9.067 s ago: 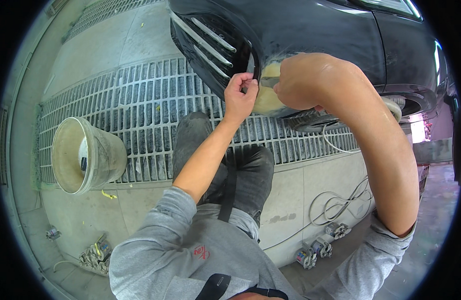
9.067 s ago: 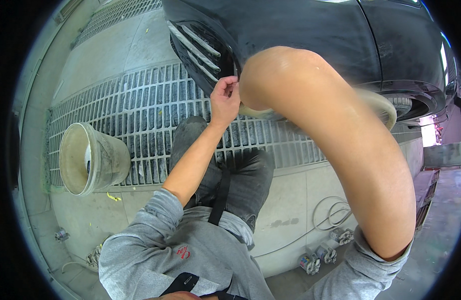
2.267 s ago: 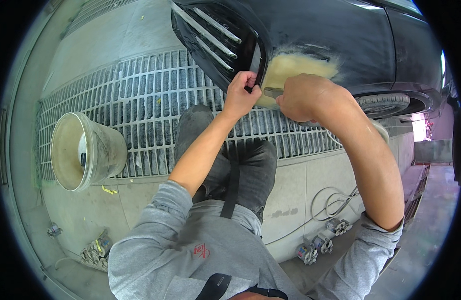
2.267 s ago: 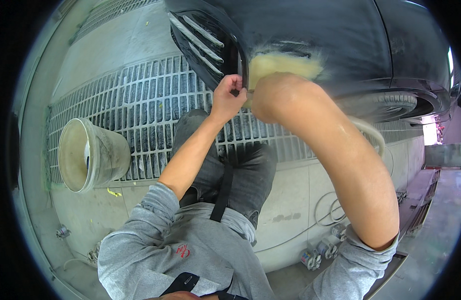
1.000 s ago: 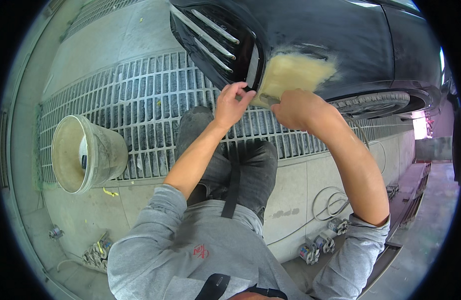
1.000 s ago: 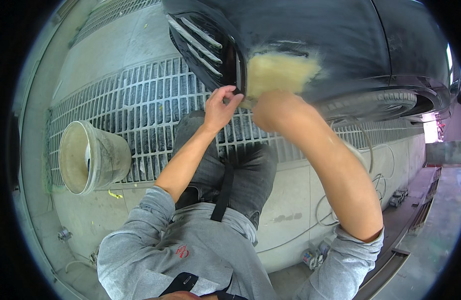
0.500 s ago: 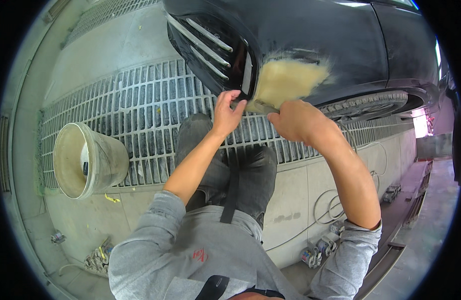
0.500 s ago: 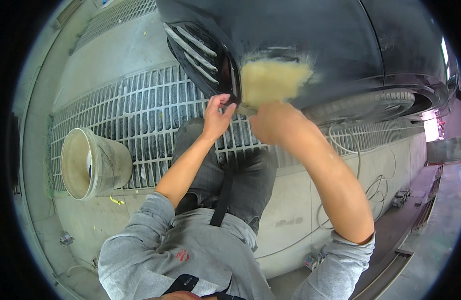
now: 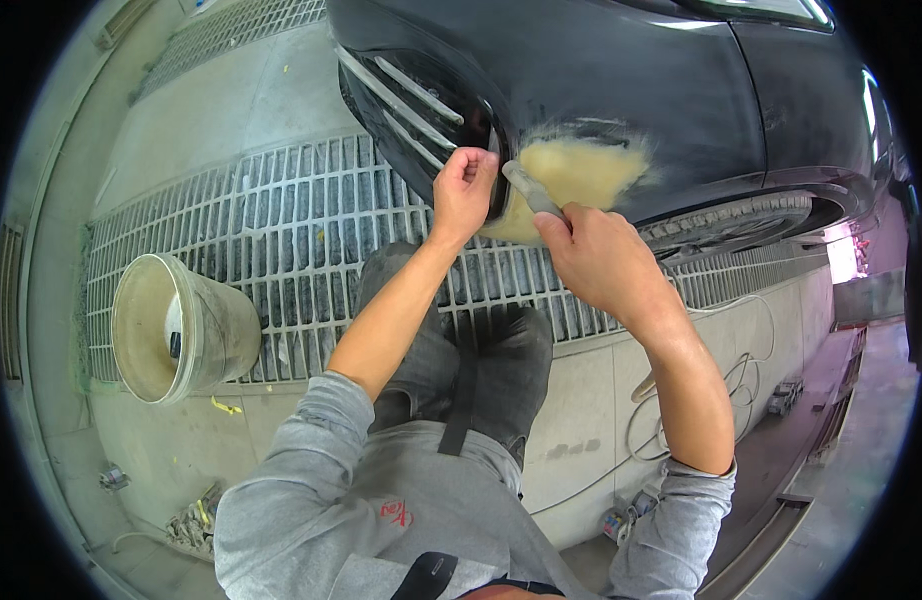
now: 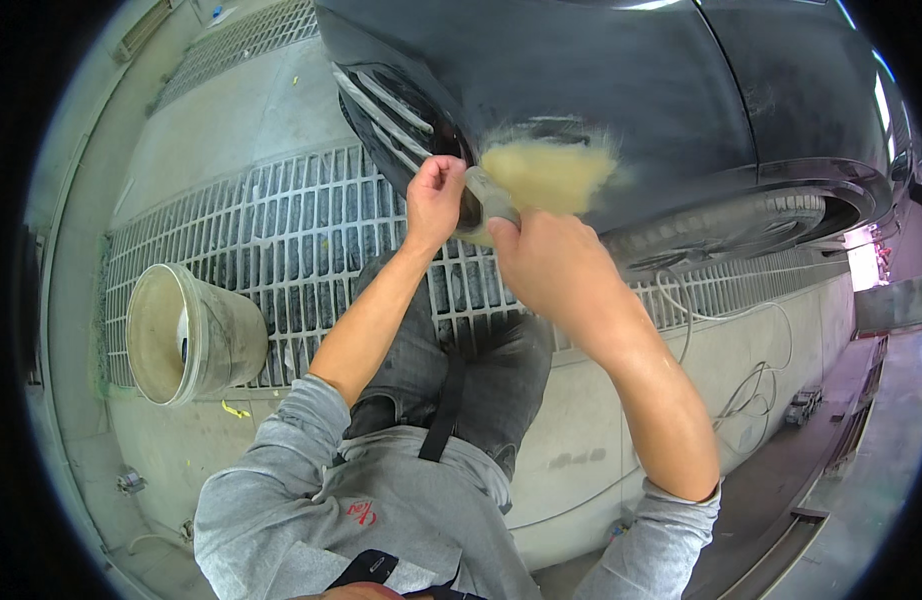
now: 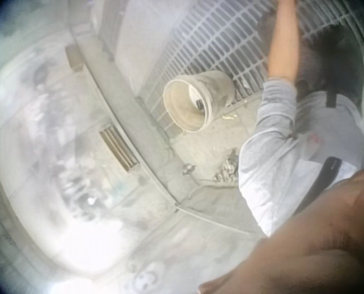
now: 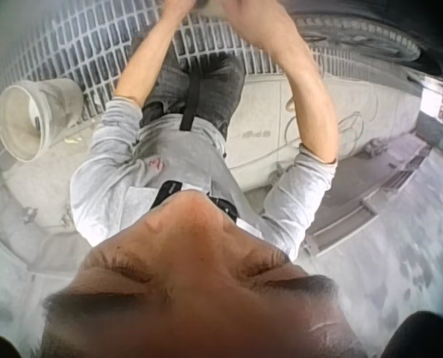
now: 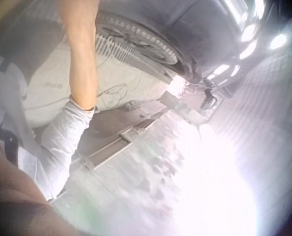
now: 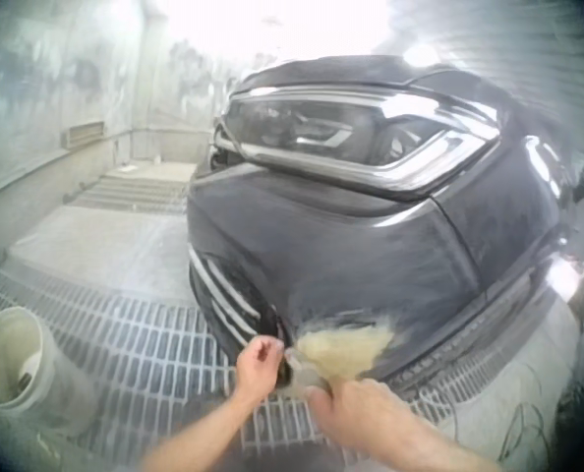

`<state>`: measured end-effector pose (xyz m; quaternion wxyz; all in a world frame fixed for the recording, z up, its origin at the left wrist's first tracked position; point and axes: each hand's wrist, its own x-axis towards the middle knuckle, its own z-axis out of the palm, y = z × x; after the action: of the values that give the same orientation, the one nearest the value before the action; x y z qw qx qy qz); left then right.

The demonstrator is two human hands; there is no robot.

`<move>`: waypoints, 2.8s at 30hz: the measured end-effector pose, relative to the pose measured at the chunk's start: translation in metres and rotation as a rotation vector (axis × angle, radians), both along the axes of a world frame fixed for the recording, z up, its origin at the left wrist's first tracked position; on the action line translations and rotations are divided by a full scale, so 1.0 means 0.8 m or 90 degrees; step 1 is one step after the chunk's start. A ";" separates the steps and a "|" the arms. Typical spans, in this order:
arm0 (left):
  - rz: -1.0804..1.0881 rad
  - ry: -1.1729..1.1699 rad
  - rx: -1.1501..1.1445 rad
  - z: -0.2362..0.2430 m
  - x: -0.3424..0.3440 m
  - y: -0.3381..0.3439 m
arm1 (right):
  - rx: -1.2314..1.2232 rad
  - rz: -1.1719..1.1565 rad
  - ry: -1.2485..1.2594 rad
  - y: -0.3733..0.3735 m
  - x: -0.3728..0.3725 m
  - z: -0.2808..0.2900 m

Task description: The person uses a metal scraper to remove yellow filler from the front bumper of a black car. They then retrieve a roll of yellow tape and a newspaper, unfold the paper, and tape it to the hood of the car.

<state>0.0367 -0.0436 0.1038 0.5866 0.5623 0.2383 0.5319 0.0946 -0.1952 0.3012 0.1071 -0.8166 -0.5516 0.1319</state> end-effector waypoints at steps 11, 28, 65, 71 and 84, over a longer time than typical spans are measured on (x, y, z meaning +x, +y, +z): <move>0.176 0.608 0.352 -0.126 -0.055 -0.027 | -0.278 -0.230 0.379 -0.009 -0.010 -0.157; 0.014 0.180 0.291 -0.030 -0.008 -0.131 | 0.174 -0.332 0.686 -0.073 -0.048 -0.109; -0.257 -0.066 -0.679 -0.174 0.036 -0.041 | 0.220 -0.566 0.643 -0.105 0.051 -0.319; -0.290 -0.047 -0.772 -0.172 0.022 -0.039 | 0.067 -0.518 0.687 -0.098 0.045 -0.313; -0.063 0.553 0.079 -0.171 -0.151 0.000 | -0.049 -0.380 0.573 -0.064 0.011 -0.316</move>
<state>-0.0844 -0.0432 -0.0331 0.4218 0.7785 0.4035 0.2307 0.1031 -0.2460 0.0481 0.3353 -0.8040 -0.1903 0.4527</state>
